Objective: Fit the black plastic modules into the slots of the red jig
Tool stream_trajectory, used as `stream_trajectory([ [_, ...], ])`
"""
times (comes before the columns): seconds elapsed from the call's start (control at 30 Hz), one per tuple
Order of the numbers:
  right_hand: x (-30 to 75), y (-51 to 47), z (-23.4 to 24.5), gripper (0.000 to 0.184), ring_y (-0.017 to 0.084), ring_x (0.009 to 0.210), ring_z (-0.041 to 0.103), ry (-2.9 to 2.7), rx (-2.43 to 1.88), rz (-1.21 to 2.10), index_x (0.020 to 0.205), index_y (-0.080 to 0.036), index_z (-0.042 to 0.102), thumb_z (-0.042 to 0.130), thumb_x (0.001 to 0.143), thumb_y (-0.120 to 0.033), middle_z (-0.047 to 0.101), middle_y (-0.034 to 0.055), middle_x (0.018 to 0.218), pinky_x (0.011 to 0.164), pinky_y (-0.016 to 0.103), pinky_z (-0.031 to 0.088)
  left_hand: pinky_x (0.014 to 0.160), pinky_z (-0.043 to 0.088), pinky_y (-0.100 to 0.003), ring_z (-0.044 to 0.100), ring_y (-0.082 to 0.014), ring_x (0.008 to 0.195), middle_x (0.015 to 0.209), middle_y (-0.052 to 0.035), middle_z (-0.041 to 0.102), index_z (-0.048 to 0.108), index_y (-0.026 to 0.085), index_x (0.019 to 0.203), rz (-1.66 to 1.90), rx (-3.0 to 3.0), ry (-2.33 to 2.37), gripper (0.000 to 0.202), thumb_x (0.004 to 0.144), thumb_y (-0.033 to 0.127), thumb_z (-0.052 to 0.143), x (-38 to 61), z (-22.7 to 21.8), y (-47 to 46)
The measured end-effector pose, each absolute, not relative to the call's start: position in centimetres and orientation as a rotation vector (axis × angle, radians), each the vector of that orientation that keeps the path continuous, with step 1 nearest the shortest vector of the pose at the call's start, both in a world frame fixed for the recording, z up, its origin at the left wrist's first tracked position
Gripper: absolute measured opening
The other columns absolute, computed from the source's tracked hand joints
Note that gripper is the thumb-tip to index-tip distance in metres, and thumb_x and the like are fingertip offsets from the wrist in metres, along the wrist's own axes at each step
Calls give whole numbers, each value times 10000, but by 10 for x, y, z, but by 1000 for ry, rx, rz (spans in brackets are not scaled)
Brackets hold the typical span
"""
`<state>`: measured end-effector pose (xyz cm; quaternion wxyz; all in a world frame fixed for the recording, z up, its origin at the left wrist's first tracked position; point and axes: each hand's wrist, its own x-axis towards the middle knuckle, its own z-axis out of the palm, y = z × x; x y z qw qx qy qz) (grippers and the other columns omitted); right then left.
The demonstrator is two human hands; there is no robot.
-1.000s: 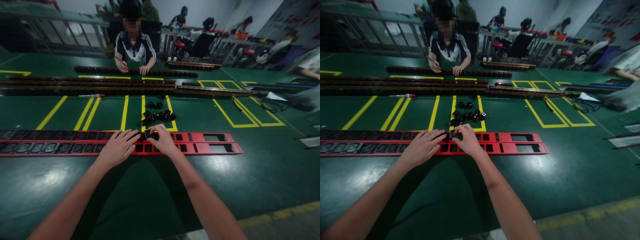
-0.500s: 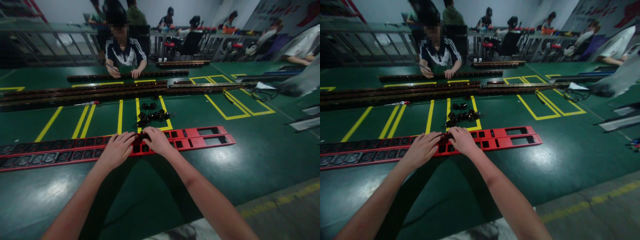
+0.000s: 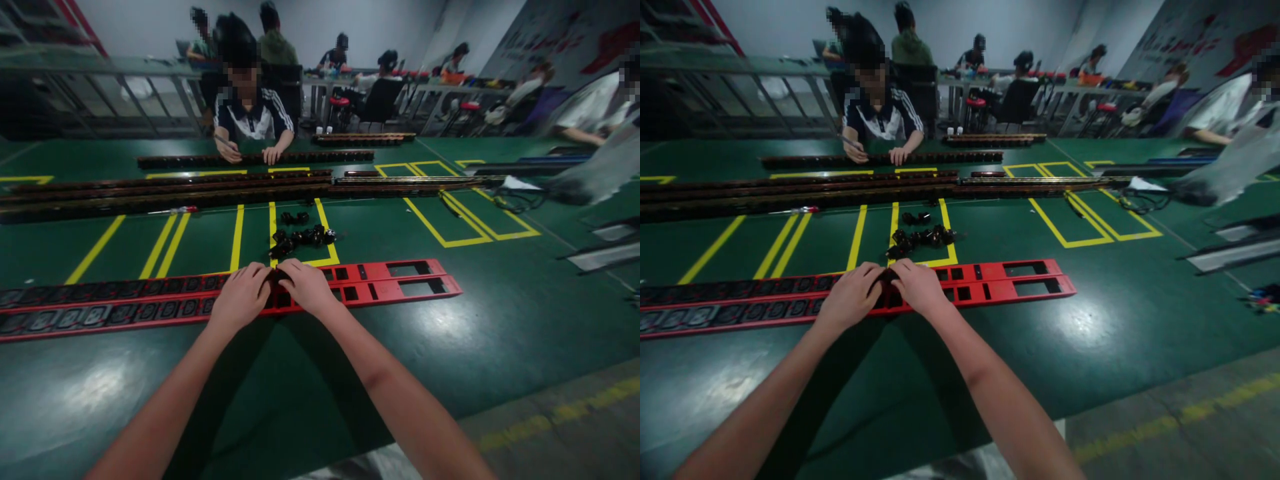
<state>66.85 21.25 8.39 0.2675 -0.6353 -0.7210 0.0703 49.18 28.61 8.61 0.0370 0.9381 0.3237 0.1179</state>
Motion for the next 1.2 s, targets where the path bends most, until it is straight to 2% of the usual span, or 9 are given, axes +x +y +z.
stream_trajectory([
  [0.2, 667, 210, 87, 225, 196, 1037, 674, -1975, -1732, 203, 1203, -186, 602, 610, 978, -201, 644, 75, 1264, 840, 310, 546, 1049, 485, -461, 602, -292, 1196, 1317, -138, 620, 567, 153, 1314, 399, 2849, 1090, 405, 983, 253, 356, 492, 85, 285],
  [0.3, 665, 210, 86, 245, 192, 994, 680, -1993, -1736, 169, 1222, -171, 578, 609, 982, -209, 631, 85, 1272, 767, 292, 543, 1143, 416, -493, 449, -313, 1418, 1555, -118, 465, 484, 183, 1439, 361, 2902, 1104, 484, 972, 265, 386, 492, 83, 288],
  [0.4, 663, 209, 86, 265, 186, 949, 684, -2026, -1712, 164, 1242, -170, 559, 602, 983, -206, 615, 84, 1307, 688, 277, 523, 1176, 372, -525, 408, -307, 1462, 1622, -88, 394, 441, 209, 1484, 243, 2949, 1036, 515, 978, 244, 347, 491, 82, 291],
  [0.47, 663, 209, 88, 235, 187, 927, 679, -2038, -1709, 167, 1212, -164, 572, 598, 984, -217, 627, 82, 1286, 669, 283, 514, 1153, 395, -523, 479, -300, 1409, 1606, -101, 420, 461, 193, 1464, 183, 2961, 966, 504, 984, 236, 314, 491, 82, 293],
  [0.57, 664, 208, 91, 152, 204, 970, 651, -2015, -1720, 120, 1110, -159, 600, 617, 972, -220, 670, 79, 1166, 768, 315, 522, 1117, 433, -499, 541, -297, 1342, 1562, -137, 473, 517, 147, 1396, 209, 2968, 907, 476, 978, 234, 305, 490, 81, 295],
  [0.67, 666, 208, 91, 113, 210, 1027, 616, -2000, -1689, 86, 1049, -169, 600, 646, 952, -204, 679, 76, 1093, 858, 330, 509, 1105, 447, -471, 589, -287, 1269, 1412, -158, 607, 566, 131, 1319, 277, 2943, 895, 439, 958, 219, 332, 490, 81, 296],
  [0.77, 668, 209, 88, 105, 197, 1019, 618, -2039, -1640, 129, 1056, -167, 595, 632, 962, -199, 658, 81, 1118, 811, 298, 506, 1054, 482, -451, 645, -283, 1161, 1257, -147, 692, 607, 155, 1233, 283, 2911, 903, 387, 930, 208, 373, 491, 82, 295],
  [1.03, 664, 208, 91, 109, 182, 987, 634, -2064, -1680, 147, 1091, -142, 600, 555, 994, -164, 619, 100, 1208, 724, 266, 484, 1043, 482, -431, 635, -288, 1163, 1245, -147, 680, 594, 167, 1193, 314, 2908, 939, 333, 911, 227, 428, 491, 82, 291],
  [1.2, 664, 208, 90, 127, 165, 897, 632, -2044, -1702, 165, 1112, -158, 595, 539, 999, -178, 624, 86, 1196, 665, 257, 461, 1037, 487, -446, 633, -302, 1149, 1246, -167, 664, 528, 143, 1282, 368, 2883, 997, 390, 924, 278, 452, 491, 84, 286],
])
